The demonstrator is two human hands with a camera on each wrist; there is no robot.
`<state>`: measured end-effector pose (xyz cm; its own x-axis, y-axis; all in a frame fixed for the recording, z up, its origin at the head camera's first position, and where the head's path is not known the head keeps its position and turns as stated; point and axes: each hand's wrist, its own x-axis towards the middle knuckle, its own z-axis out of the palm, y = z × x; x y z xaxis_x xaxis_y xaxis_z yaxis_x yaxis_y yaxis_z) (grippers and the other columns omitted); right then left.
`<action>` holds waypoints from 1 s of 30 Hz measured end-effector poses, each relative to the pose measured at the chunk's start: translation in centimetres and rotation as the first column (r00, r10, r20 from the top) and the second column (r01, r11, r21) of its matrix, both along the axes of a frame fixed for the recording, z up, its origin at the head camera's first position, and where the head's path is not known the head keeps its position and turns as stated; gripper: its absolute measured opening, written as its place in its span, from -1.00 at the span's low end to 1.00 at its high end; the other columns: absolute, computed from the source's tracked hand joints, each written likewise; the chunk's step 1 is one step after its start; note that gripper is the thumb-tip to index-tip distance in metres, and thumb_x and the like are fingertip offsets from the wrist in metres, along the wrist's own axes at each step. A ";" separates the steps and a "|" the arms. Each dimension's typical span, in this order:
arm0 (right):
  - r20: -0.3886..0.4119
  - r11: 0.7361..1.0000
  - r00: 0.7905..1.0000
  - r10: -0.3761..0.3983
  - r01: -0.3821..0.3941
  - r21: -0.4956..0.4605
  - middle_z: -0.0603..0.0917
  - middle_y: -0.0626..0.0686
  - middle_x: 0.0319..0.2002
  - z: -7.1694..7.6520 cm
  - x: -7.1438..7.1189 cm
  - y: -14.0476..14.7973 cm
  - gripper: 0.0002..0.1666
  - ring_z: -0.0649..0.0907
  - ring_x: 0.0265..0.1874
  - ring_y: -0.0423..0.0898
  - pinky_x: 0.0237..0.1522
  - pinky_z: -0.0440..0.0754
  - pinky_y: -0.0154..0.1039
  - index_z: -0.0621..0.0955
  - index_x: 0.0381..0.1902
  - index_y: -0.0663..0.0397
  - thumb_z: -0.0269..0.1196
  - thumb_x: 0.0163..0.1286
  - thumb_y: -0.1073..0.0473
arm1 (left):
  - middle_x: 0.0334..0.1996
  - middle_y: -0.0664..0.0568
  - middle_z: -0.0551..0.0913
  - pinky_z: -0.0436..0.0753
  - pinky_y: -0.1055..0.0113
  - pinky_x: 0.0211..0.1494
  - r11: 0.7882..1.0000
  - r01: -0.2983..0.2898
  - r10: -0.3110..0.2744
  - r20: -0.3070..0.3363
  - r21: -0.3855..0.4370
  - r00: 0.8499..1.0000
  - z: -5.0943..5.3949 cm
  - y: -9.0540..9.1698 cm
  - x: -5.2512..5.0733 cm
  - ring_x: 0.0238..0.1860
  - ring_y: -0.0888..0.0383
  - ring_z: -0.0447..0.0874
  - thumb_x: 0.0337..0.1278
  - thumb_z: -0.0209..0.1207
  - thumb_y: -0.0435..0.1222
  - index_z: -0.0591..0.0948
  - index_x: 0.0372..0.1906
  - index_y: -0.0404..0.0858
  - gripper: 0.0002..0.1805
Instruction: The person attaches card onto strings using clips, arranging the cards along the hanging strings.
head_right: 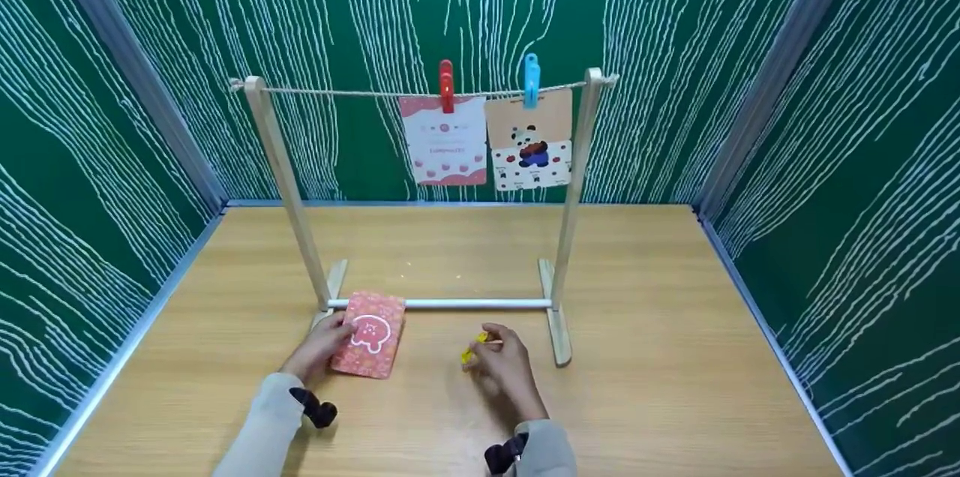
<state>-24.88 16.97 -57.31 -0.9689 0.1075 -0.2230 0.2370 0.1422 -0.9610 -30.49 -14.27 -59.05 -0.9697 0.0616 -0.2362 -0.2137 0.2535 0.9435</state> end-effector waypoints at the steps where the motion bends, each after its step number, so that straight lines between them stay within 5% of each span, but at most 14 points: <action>1: 0.005 1.000 1.000 0.001 -0.001 -0.003 0.57 0.22 -0.08 0.2 -0.1 0.0 -0.46 0.64 -0.20 0.02 -0.16 0.68 -0.12 0.44 0.21 0.31 0.25 0.29 0.26 | -0.31 -0.03 0.55 0.48 0.39 -0.29 1.000 0.000 0.000 0.002 -0.001 1.000 0.1 0.0 0.0 -0.34 0.18 0.49 0.28 -0.04 -0.38 0.48 0.07 -0.43 -0.68; 5: -0.019 0.999 1.000 0.012 -0.011 0.040 0.56 0.19 -0.04 0.9 -0.4 0.0 -0.46 0.63 -0.16 0.01 -0.11 0.66 -0.09 0.45 0.23 0.29 0.23 0.34 0.19 | -0.15 -0.10 0.60 0.50 0.38 -0.16 1.000 0.002 -0.003 -0.025 -0.012 1.000 0.4 0.1 -0.1 -0.21 0.15 0.53 0.34 -0.02 -0.37 0.47 0.11 -0.43 -0.68; 8: -0.057 0.997 0.998 0.019 -0.015 0.069 0.57 0.18 -0.03 1.5 -0.7 0.0 -0.46 0.61 -0.19 -0.08 -0.07 0.65 -0.08 0.46 0.23 0.31 0.23 0.36 0.17 | -0.26 -0.08 0.57 0.46 0.39 -0.20 1.000 0.025 -0.026 -0.099 -0.018 0.995 1.0 0.2 -0.3 -0.27 0.15 0.49 0.37 -0.01 -0.39 0.49 -0.08 -0.48 -0.80; 11: -0.115 0.998 0.993 0.027 -0.019 0.065 0.60 0.19 -0.10 2.1 -1.0 -0.2 -0.48 0.61 -0.26 -0.13 -0.07 0.66 -0.06 0.47 0.19 0.38 0.24 0.34 0.21 | -0.44 -0.03 0.44 0.39 0.39 -0.33 0.998 0.063 -0.063 -0.200 -0.006 0.978 1.7 0.3 -0.5 -0.41 0.15 0.38 0.36 -0.01 -0.44 0.40 -0.32 -0.53 -0.83; 14: -0.169 0.997 0.985 0.041 -0.030 0.069 0.61 0.17 -0.19 2.6 -1.4 -0.4 -0.50 0.59 -0.30 -0.16 -0.12 0.68 -0.09 0.50 0.15 0.43 0.27 0.31 0.24 | -0.50 0.03 0.36 0.34 0.42 -0.37 0.998 0.070 -0.069 -0.278 -0.009 0.958 2.4 0.5 -0.6 -0.46 0.19 0.31 0.37 -0.02 -0.44 0.37 -0.34 -0.54 -0.80; 21: -0.185 0.985 0.979 0.090 -0.059 0.164 0.63 0.13 -0.16 3.8 -2.0 -0.8 -0.49 0.57 -0.20 -0.12 -0.21 0.56 -0.39 0.55 0.13 0.33 0.32 0.27 0.17 | -0.48 0.09 0.34 0.35 0.41 -0.31 0.999 -0.039 0.036 -0.327 -0.004 0.944 4.1 1.2 -1.2 -0.41 0.21 0.31 0.39 0.01 -0.35 0.43 -0.32 -0.41 -0.82; 30: -0.233 0.973 0.957 0.171 -0.127 0.193 0.64 0.17 -0.06 6.7 -2.9 -1.4 -0.52 0.60 -0.05 0.00 -0.03 0.58 -0.23 0.54 0.16 0.26 0.28 0.31 0.20 | -0.41 0.03 0.40 0.38 0.40 -0.30 0.995 -0.062 0.084 -0.337 0.075 0.938 7.9 2.0 -1.3 -0.37 0.18 0.34 0.40 -0.03 -0.37 0.45 -0.21 -0.46 -0.83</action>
<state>-27.73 15.56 -50.57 -0.9991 -0.0264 0.0335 -0.0403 0.3285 -0.9436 -31.79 -12.26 -51.13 -0.9939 -0.0085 0.1099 0.1064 0.1875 0.9765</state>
